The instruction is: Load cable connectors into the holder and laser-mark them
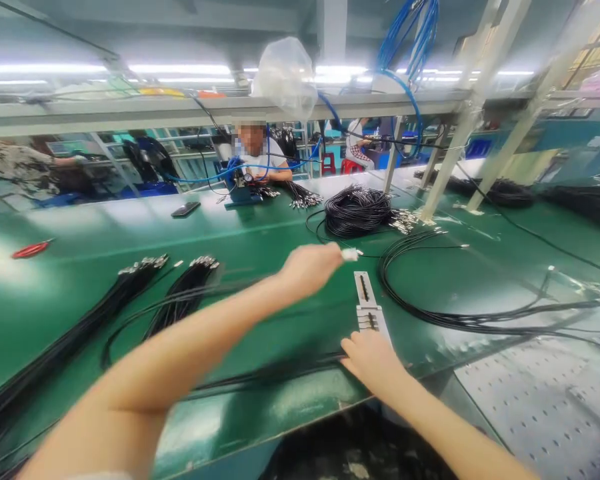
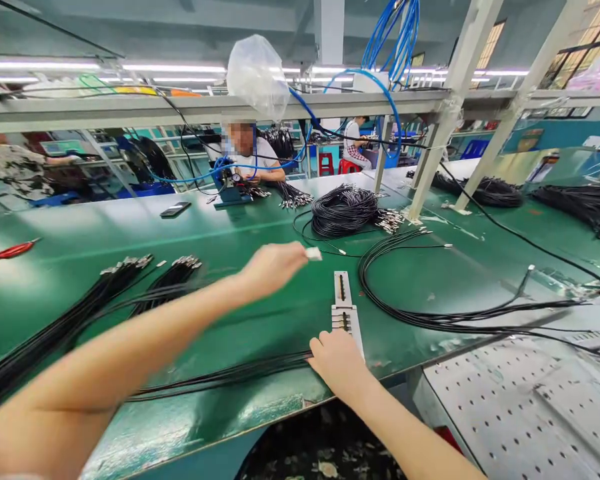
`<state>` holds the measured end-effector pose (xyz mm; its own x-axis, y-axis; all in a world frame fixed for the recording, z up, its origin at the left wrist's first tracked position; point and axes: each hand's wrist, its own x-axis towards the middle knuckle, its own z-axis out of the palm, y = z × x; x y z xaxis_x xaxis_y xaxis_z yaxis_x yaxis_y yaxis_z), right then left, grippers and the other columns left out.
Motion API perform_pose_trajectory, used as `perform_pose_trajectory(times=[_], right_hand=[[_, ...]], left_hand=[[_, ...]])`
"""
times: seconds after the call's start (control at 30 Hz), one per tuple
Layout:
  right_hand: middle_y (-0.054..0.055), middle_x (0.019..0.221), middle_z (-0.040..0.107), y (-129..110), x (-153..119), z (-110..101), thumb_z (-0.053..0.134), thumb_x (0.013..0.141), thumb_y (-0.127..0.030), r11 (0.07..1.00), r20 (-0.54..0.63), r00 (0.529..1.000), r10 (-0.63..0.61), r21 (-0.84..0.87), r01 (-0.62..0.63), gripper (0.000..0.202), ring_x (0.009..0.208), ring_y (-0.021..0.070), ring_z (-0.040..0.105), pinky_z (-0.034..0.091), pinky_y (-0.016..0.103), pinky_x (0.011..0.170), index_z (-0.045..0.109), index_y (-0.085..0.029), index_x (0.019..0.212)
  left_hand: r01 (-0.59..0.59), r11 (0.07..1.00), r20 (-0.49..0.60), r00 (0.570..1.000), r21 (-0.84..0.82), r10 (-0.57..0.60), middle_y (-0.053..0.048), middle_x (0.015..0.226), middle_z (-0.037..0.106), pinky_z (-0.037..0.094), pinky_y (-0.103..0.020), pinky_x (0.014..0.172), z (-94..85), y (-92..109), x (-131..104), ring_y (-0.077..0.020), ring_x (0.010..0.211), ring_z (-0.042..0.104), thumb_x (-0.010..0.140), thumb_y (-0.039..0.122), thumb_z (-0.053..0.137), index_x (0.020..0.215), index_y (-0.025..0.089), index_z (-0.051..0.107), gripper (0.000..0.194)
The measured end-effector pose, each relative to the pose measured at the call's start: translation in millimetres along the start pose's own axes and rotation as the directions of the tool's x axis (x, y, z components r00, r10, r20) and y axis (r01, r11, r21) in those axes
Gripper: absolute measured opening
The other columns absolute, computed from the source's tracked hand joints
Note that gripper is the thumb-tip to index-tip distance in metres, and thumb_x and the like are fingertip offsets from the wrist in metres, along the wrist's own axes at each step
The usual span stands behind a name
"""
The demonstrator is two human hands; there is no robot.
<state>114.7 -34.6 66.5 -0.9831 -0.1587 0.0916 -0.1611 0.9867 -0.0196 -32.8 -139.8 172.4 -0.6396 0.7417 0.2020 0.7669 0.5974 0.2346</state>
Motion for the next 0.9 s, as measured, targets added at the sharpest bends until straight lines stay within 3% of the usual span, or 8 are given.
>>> perform_pose_trajectory(times=[0.13,0.23,0.3,0.37,0.47,0.6,0.7,0.9], right_hand=[[0.006,0.089,0.059,15.8,-23.6,13.0,0.070,0.068,-0.047,0.982,-0.217,0.970,-0.113,0.123,0.142,0.045,0.087,0.0218,0.052,0.040,0.037,0.079,0.058,-0.019,0.101],[0.010,0.104,0.056,26.4,-35.5,18.5,0.066,0.073,-0.042,0.979,-0.309,0.948,-0.072,0.159,0.126,0.043,0.099,0.0240,0.049,0.040,0.042,0.086,0.057,-0.019,0.108],[0.011,0.107,0.055,30.4,-38.6,20.1,0.059,0.080,-0.031,0.981,-0.330,0.942,-0.063,0.154,0.119,0.030,0.102,0.0237,0.048,0.040,0.043,0.088,0.058,-0.019,0.107],[0.010,0.107,0.055,31.9,-38.1,20.7,0.053,0.083,-0.023,0.981,-0.333,0.941,-0.064,0.154,0.121,0.024,0.104,0.0233,0.048,0.040,0.043,0.089,0.059,-0.020,0.106],[0.010,0.107,0.056,31.5,-33.9,22.2,0.050,0.085,-0.023,0.980,-0.353,0.934,-0.054,0.159,0.117,0.021,0.105,0.0236,0.048,0.041,0.043,0.089,0.061,-0.021,0.103],[0.010,0.104,0.057,31.3,-32.6,26.5,0.052,0.084,-0.021,0.983,-0.382,0.924,0.003,0.171,0.067,0.020,0.105,0.0243,0.048,0.041,0.045,0.090,0.061,-0.020,0.102],[0.010,0.108,0.056,34.4,-38.6,27.9,0.054,0.082,-0.022,0.959,-0.414,0.908,0.065,0.276,0.057,0.024,0.108,0.0243,0.048,0.042,0.044,0.091,0.059,-0.020,0.106],[0.009,0.104,0.056,57.5,-40.9,19.8,0.049,0.084,-0.021,0.862,-0.498,0.782,0.376,0.497,-0.098,0.023,0.099,0.0210,0.055,0.046,0.038,0.086,0.059,-0.021,0.105]], left_hand=[[-0.150,0.973,0.135,0.975,-0.177,0.175,-0.002,0.088,0.062,0.045,-0.026,0.073,75.8,17.9,-9.5,-0.0151,0.082,0.058,0.088,0.032,0.046,0.092,0.020,0.060,0.018],[-0.233,0.933,0.130,0.952,-0.275,0.276,-0.004,0.097,0.059,0.043,-0.029,0.080,105.7,16.5,-19.7,-0.0183,0.090,0.054,0.083,0.040,0.054,0.106,0.019,0.055,0.031],[-0.279,0.918,0.134,0.936,-0.282,0.325,-0.006,0.104,0.057,0.042,-0.033,0.083,107.9,7.9,-21.9,-0.0197,0.094,0.051,0.082,0.042,0.055,0.114,0.019,0.051,0.040],[-0.257,0.934,0.156,0.941,-0.249,0.301,-0.006,0.106,0.056,0.041,-0.034,0.085,103.8,-3.0,-19.0,-0.0198,0.096,0.049,0.086,0.036,0.051,0.113,0.018,0.051,0.033],[-0.174,0.962,0.231,0.947,-0.210,0.222,-0.006,0.099,0.058,0.040,-0.033,0.087,100.3,-16.5,-9.4,-0.0193,0.094,0.050,0.087,0.025,0.047,0.098,0.016,0.059,0.019],[-0.160,0.945,0.325,0.911,-0.286,0.253,-0.002,0.086,0.061,0.041,-0.025,0.078,103.9,-22.2,-1.0,-0.0153,0.083,0.054,0.082,0.021,0.052,0.082,0.017,0.062,0.011],[-0.133,0.935,0.341,0.907,-0.330,0.249,0.000,0.079,0.062,0.041,-0.023,0.068,105.1,-21.4,-2.4,-0.0141,0.074,0.055,0.084,0.021,0.047,0.080,0.018,0.060,0.013],[-0.062,0.951,0.222,0.966,-0.304,0.134,-0.001,0.080,0.062,0.041,-0.027,0.069,109.1,-19.1,-6.4,-0.0169,0.075,0.056,0.086,0.021,0.041,0.083,0.019,0.054,0.014]])
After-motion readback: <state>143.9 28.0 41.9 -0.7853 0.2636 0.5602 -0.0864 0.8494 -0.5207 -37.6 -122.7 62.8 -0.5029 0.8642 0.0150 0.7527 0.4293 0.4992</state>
